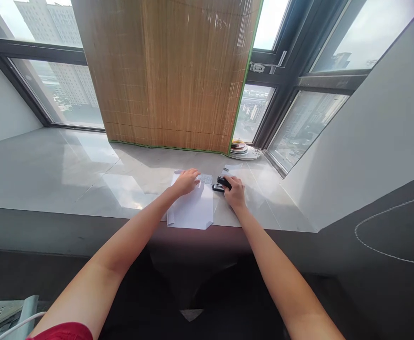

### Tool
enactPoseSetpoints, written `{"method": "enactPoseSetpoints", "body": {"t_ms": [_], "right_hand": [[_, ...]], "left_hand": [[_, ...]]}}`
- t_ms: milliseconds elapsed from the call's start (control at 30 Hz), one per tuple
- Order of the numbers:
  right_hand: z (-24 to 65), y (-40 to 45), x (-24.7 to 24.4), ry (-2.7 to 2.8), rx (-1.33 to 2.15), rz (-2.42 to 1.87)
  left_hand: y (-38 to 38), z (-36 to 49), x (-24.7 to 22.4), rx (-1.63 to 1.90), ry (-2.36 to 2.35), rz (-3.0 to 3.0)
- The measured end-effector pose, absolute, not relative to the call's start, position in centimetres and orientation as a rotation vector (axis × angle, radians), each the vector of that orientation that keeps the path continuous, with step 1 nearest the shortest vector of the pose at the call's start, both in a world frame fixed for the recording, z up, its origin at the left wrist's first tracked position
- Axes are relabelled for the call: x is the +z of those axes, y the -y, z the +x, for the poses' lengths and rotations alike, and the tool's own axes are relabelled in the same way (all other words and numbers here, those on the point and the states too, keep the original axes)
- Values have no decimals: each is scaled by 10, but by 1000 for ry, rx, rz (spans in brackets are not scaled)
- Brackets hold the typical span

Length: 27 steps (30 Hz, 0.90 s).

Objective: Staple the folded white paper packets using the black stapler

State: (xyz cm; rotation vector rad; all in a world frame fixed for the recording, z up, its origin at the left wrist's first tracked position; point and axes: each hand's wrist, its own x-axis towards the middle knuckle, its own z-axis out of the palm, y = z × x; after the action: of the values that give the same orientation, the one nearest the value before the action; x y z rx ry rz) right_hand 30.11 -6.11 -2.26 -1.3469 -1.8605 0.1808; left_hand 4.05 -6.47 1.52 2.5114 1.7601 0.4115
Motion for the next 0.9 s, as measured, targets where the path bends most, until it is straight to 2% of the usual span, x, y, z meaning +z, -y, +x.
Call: {"method": "enactPoseSetpoints", "body": {"t_ms": [200, 500, 900], "right_hand": [[300, 57, -23, 1852, 187, -1327], [303, 34, -20, 1902, 157, -1207], [306, 35, -11, 1854, 252, -1176]], "left_hand": [[9, 20, 16, 252, -1826, 2441], [9, -1, 10, 636, -1697, 2223], [1, -13, 20, 780, -1589, 2033]]}}
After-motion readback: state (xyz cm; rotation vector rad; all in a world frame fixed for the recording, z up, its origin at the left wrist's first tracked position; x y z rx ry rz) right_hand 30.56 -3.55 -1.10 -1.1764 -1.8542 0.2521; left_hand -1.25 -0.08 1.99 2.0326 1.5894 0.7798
